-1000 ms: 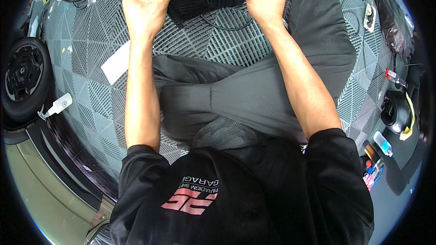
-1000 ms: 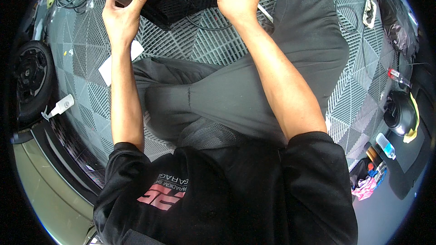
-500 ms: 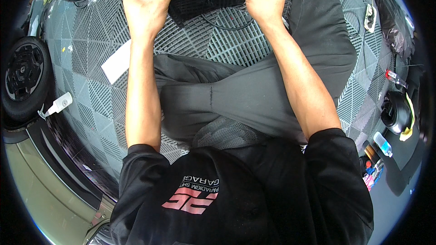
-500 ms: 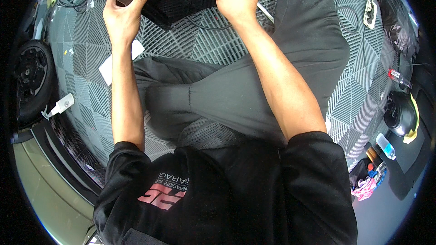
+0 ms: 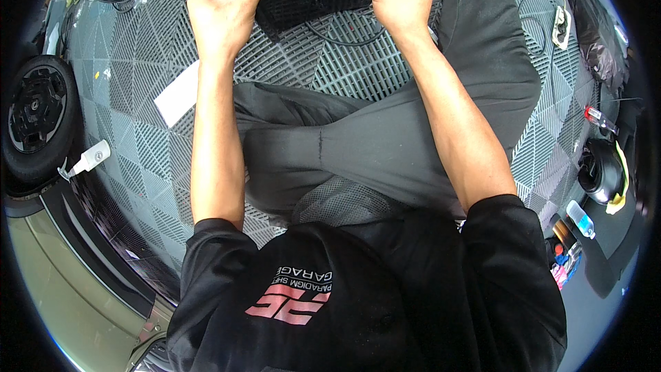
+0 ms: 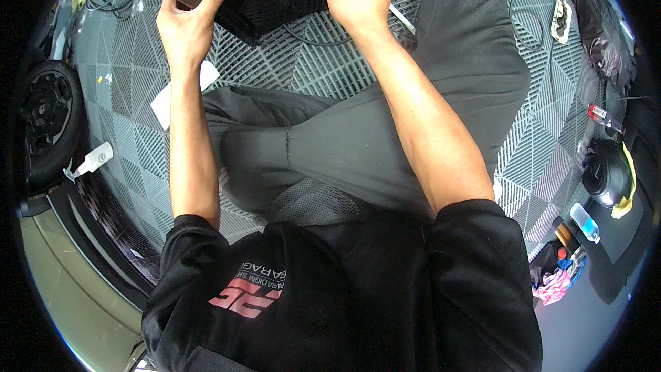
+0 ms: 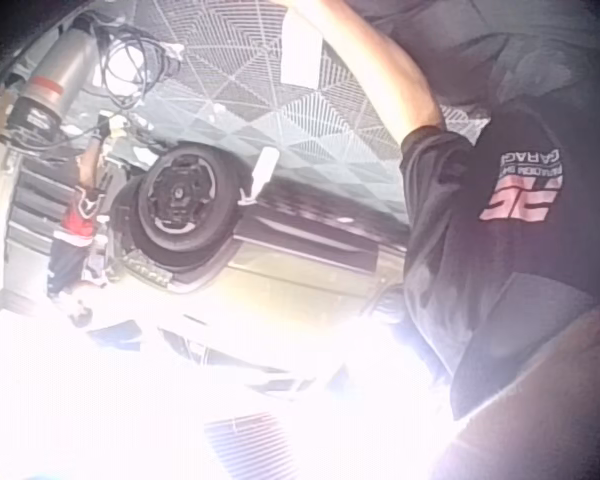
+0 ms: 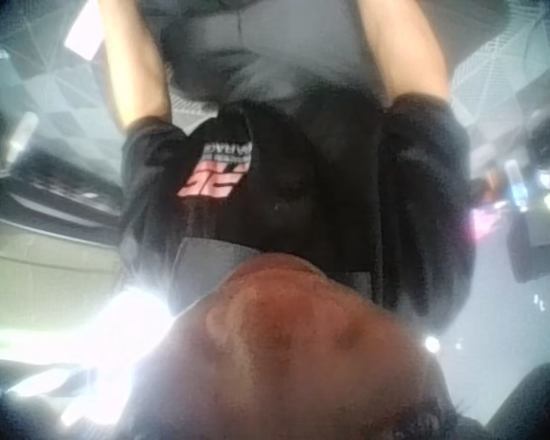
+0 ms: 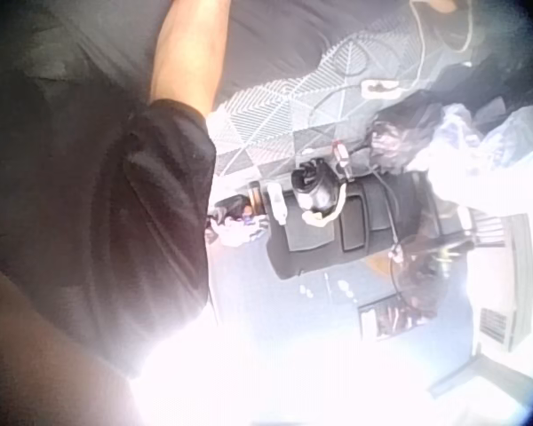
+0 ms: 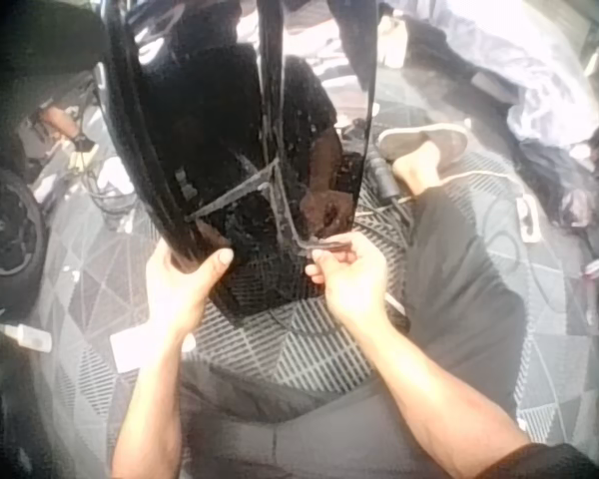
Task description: The person sits on the floor and uses a razor blade to carefully peel a protective film off a black glossy car part. They lift edges, scrape along seams, and remove strips of film from the surface.
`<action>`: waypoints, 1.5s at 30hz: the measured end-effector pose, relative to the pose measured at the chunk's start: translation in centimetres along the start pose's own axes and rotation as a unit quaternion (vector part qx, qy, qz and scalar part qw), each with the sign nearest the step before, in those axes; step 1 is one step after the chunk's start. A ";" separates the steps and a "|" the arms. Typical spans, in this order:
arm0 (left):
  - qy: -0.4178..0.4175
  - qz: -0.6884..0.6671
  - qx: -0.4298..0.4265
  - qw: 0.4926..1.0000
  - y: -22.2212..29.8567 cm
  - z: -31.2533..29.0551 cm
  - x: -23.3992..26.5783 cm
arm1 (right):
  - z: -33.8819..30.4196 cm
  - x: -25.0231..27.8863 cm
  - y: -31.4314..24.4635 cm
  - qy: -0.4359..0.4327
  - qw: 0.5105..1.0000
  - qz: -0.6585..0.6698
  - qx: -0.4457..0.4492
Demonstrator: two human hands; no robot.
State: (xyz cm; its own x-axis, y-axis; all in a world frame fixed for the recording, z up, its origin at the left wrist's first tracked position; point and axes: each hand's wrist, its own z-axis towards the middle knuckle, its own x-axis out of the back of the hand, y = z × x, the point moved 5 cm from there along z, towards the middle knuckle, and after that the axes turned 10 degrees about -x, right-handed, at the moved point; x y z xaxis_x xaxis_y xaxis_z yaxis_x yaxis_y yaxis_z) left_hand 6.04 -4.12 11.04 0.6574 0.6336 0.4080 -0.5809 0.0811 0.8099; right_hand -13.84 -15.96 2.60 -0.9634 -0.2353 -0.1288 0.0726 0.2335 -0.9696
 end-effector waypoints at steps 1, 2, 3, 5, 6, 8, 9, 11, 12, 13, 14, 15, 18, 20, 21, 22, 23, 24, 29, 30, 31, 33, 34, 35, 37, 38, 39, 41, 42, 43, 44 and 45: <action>0.004 -0.005 -0.003 1.000 0.0 0.0 -0.1 | 0.0 0.0 0.0 0.002 1.000 0.002 -0.006; 0.008 -0.009 -0.005 1.000 0.1 0.0 -0.1 | 0.1 0.0 0.1 0.005 1.000 0.003 -0.013; 0.005 -0.008 0.004 1.000 0.1 0.0 -0.1 | 0.2 0.0 0.1 0.007 1.000 0.005 -0.020; 0.000 -0.005 0.022 1.000 0.0 -0.1 0.0 | 0.3 0.0 0.2 0.002 1.000 0.020 -0.017; 0.001 -0.002 0.018 1.000 0.1 -0.1 0.0 | 0.3 -0.1 0.3 0.000 1.000 0.027 -0.016; 0.001 0.002 0.009 1.000 0.1 0.0 0.0 | 0.5 -0.1 0.5 -0.003 0.999 0.030 -0.011; 0.001 0.000 0.010 1.000 0.1 0.0 0.0 | 0.5 -0.1 0.5 -0.004 0.999 0.031 -0.008; -0.001 -0.004 0.011 1.000 -0.1 0.0 0.0 | 0.6 -0.1 0.7 -0.003 0.999 0.037 -0.010; -0.003 -0.001 0.011 1.000 -0.1 0.0 0.0 | 0.6 -0.1 0.7 -0.003 0.999 0.041 -0.011; -0.004 0.002 0.010 1.000 -0.1 0.0 0.0 | 0.6 -0.1 0.7 -0.003 0.999 0.037 -0.010; -0.006 0.004 0.010 1.000 -0.1 0.0 0.0 | 0.5 -0.1 0.6 -0.002 0.999 0.034 -0.009; -0.005 0.000 0.008 1.000 -0.1 0.0 0.0 | 0.5 0.0 0.6 -0.002 0.999 0.031 -0.008; -0.001 -0.009 0.006 1.000 0.0 0.0 0.0 | 0.4 0.0 0.5 0.004 0.999 0.026 -0.022; 0.002 -0.008 0.008 1.000 0.0 0.0 0.0 | 0.1 0.1 0.6 0.018 0.999 0.025 -0.036; 0.004 -0.008 0.008 1.000 0.1 -0.1 0.0 | 0.1 0.1 0.8 0.025 0.998 0.025 -0.042; 0.006 -0.009 0.008 1.000 0.1 -0.1 0.0 | 0.0 0.0 0.9 0.031 0.998 0.036 -0.045; 0.008 -0.009 0.008 1.000 0.1 -0.1 0.0 | -0.1 -0.1 1.0 0.037 0.997 0.047 -0.048; 0.007 -0.005 0.007 1.000 0.1 -0.1 0.0 | -0.1 -0.3 1.2 0.043 0.996 0.059 -0.051; 0.006 -0.012 0.008 1.000 0.0 -0.1 0.0 | -0.3 -0.7 1.7 0.059 0.994 0.089 -0.039; 0.005 -0.013 0.009 1.000 0.0 -0.1 0.0 | -0.3 -0.8 1.8 0.060 0.993 0.092 -0.037; 0.004 -0.015 0.009 1.000 -0.1 -0.1 0.0 | -0.3 -0.8 1.8 0.060 0.994 0.087 -0.034; 0.003 -0.022 0.009 1.000 -0.2 -0.1 -0.1 | -0.3 -0.7 1.7 0.062 0.995 0.076 -0.027; 0.004 -0.027 0.009 1.000 -0.2 0.0 -0.1 | -0.3 -0.7 1.7 0.061 0.995 0.077 -0.028; 0.005 -0.032 0.010 0.999 -0.2 0.0 -0.1 | -0.2 -0.7 1.7 0.061 0.995 0.078 -0.028; 0.006 -0.020 0.013 1.000 -0.3 -0.1 -0.1 | -0.2 -0.7 1.7 0.060 0.994 0.081 -0.031; 0.006 -0.015 0.015 1.000 -0.3 -0.1 -0.1 | -0.2 -0.7 1.8 0.059 0.994 0.083 -0.033; 0.003 -0.014 0.015 1.000 -0.2 -0.1 -0.1 | -0.2 -0.7 1.8 0.058 0.994 0.085 -0.035; -0.002 -0.012 0.016 1.000 -0.1 -0.1 0.0 | -0.2 -0.7 1.9 0.054 0.994 0.093 -0.033; -0.003 -0.009 0.020 1.000 0.1 -0.4 0.1 | -0.5 -0.7 2.0 0.053 0.993 0.097 -0.038; -0.002 -0.008 0.017 1.000 0.1 -0.4 0.2 | -0.5 -0.7 2.0 0.051 0.993 0.102 -0.035; 0.000 -0.007 0.016 1.000 0.3 -0.5 0.3 | -0.6 -0.7 2.1 0.049 0.992 0.107 -0.034; -0.001 -0.006 0.015 1.000 0.3 -0.5 0.3 | -0.5 -0.7 2.1 0.047 0.992 0.112 -0.032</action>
State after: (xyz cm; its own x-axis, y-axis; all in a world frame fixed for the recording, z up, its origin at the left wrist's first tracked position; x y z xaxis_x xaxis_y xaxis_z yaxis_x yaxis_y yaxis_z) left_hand 5.82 -3.53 11.23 0.6654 0.6317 0.3978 -0.5572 0.0655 0.8278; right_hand -13.12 -14.79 0.78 -0.9453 -0.0818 -0.3157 0.2731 0.3307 -0.9034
